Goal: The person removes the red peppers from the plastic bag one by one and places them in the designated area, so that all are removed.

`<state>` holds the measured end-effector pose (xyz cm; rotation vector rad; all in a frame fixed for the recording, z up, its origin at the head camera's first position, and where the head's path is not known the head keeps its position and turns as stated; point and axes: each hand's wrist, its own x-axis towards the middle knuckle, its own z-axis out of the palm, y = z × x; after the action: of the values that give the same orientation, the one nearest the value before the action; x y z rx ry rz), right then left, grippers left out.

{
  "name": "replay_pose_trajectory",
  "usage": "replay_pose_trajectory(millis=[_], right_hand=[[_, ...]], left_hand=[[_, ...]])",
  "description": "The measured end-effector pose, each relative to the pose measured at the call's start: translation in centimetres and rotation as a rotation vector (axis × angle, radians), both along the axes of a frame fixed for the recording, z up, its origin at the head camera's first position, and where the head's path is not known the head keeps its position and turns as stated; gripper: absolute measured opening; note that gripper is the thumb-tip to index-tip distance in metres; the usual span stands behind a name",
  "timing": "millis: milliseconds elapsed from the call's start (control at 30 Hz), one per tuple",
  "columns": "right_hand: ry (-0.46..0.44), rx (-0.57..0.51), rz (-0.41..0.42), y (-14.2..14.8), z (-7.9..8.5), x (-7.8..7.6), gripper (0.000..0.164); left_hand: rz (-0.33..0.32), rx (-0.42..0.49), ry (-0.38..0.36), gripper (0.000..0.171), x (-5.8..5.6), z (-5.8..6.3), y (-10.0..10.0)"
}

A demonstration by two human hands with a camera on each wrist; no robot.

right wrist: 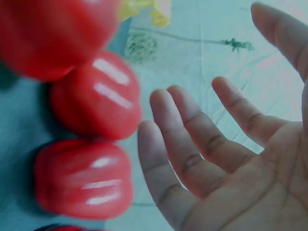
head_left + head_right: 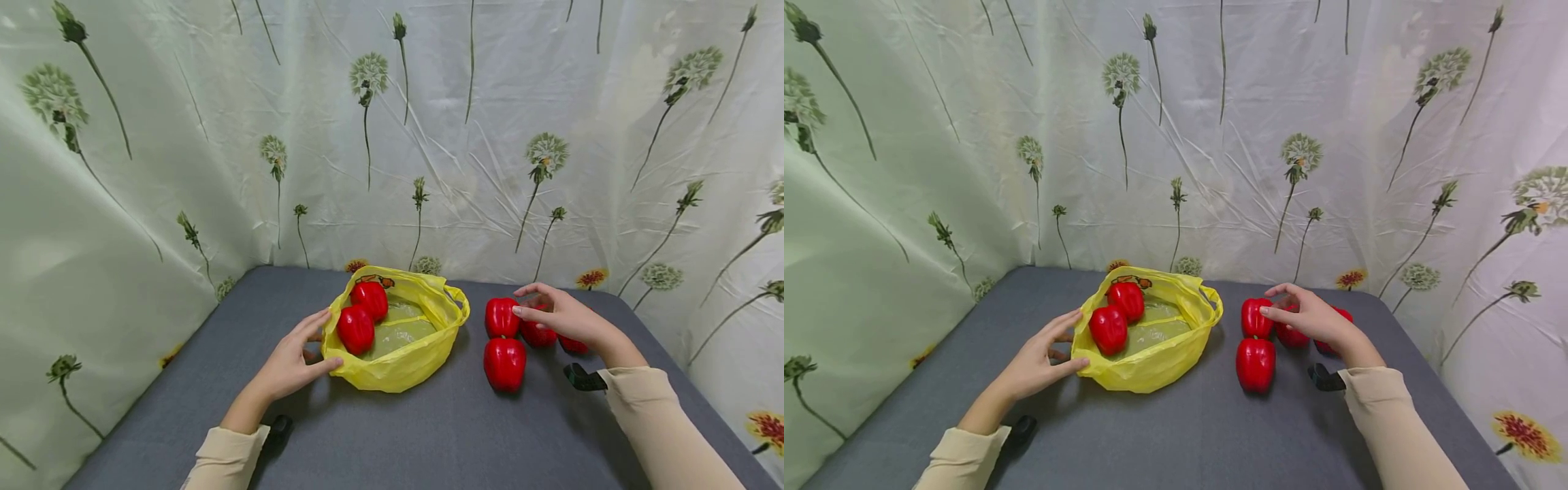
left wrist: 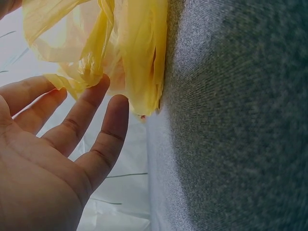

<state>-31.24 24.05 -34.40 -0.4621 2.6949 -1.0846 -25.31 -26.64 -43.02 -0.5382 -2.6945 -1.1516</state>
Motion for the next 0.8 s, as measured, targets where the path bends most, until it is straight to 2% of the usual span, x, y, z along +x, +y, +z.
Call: replay_pose_trajectory(millis=[133,267,467,800], right_hand=[[0.049,0.009,0.010,-1.6,1.2,-0.5,0.055],[0.057,0.002,0.006,-3.4,1.9,-1.3,0.054],[0.036,-0.035,0.019,-6.3,2.2,-3.0,0.056],[0.011,-0.069,0.114,-10.9,2.4,-5.1,0.050]], left_hand=[[0.004,0.002,-0.003,0.087,0.0,0.1,0.0],[0.006,-0.004,-0.004,0.087,0.0,0.1,-0.1],[0.009,-0.009,-0.005,0.087,0.2,0.0,-0.4],[0.014,-0.010,-0.005,0.087,0.2,0.2,-0.2]])
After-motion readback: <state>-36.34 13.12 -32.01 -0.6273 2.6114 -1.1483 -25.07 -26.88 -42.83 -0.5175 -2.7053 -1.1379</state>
